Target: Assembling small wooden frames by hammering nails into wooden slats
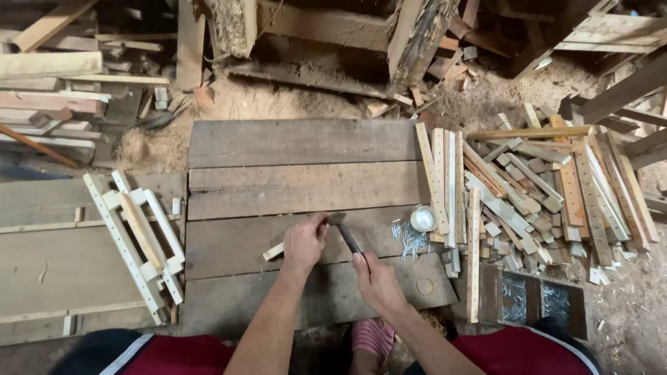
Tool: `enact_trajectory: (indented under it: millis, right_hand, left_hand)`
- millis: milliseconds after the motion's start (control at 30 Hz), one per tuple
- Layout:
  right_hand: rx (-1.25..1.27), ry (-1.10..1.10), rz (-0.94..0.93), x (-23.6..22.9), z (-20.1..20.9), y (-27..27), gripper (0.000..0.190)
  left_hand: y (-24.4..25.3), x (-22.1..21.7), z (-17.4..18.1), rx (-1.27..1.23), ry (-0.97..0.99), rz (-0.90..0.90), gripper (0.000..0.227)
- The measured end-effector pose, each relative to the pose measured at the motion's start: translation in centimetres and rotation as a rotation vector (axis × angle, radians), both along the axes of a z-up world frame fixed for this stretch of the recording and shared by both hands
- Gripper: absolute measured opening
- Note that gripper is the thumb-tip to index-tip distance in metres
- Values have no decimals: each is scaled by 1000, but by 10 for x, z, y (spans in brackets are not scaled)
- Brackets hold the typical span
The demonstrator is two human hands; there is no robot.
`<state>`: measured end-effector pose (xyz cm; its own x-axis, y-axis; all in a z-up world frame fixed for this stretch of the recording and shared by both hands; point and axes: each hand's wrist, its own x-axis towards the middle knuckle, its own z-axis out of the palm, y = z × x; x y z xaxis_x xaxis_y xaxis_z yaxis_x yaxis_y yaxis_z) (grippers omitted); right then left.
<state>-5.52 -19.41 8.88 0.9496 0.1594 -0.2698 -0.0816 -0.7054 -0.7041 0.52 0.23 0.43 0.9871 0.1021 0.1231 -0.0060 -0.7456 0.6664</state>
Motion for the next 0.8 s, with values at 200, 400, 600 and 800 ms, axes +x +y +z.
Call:
enact_trajectory:
  millis: [200,400,600,800]
  right_hand:
    - [60,-225,-15,-9,-30,-10,40]
    - [69,-113,-60,-10,-13,0,37]
    - [-33,-137,-13,0,-43,1,42]
    - [11,-101,-58,-55,-27,-14,39]
  left_hand:
    - [-3,0,5,-29,13,25,22]
    - [-2,6,-5,31,139,-9,20]
    - [0,3,5,35,89,8,23]
    - [-8,-21,-6,2,128,11,17]
